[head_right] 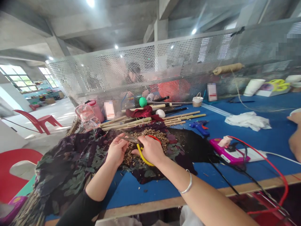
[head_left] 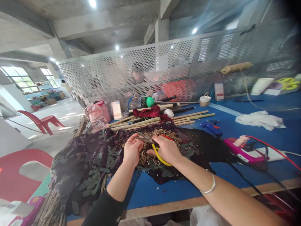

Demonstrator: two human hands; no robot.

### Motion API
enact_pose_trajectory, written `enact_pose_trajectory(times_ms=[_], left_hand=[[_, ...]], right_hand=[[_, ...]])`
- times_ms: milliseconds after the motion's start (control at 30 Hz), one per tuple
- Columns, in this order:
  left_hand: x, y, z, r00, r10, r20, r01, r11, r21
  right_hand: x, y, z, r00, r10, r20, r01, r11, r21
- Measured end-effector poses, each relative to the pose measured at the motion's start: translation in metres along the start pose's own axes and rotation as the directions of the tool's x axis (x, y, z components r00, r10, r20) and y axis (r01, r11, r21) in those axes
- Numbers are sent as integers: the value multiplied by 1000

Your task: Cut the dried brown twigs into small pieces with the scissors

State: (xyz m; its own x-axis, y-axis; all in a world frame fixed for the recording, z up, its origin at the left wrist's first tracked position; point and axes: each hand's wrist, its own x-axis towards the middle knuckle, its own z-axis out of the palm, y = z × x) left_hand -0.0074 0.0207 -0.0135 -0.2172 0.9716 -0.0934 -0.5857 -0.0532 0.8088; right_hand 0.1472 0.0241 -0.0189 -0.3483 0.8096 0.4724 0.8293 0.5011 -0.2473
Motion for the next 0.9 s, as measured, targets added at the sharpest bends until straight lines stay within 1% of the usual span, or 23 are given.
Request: enact_pose_trajectory(times_ms=[200,367,567,733,900], left_hand=[[1,-1,-1,1000,27,6,-27,999,27],[0,1,0,1000,5,-12,-5,1000,14],[-1,2,1,999,-26,-44,27,999,22],[2,-1,-1,998,-44,-41,46,998,48],[1,-2,-1,998,-66,-16,67,993,100]], right_hand=[[0,0,-1,1000,12,18,-11,1000,-25],[-1,-1,-3,1000,16,25,-14,998,-57],[-1,-1,-5,997,4,81,-1,999,-45],[-1,-2,-6,995,14,98,-7,998,-67],[-1,-3,-6,996,30,80,-25,997,-68]])
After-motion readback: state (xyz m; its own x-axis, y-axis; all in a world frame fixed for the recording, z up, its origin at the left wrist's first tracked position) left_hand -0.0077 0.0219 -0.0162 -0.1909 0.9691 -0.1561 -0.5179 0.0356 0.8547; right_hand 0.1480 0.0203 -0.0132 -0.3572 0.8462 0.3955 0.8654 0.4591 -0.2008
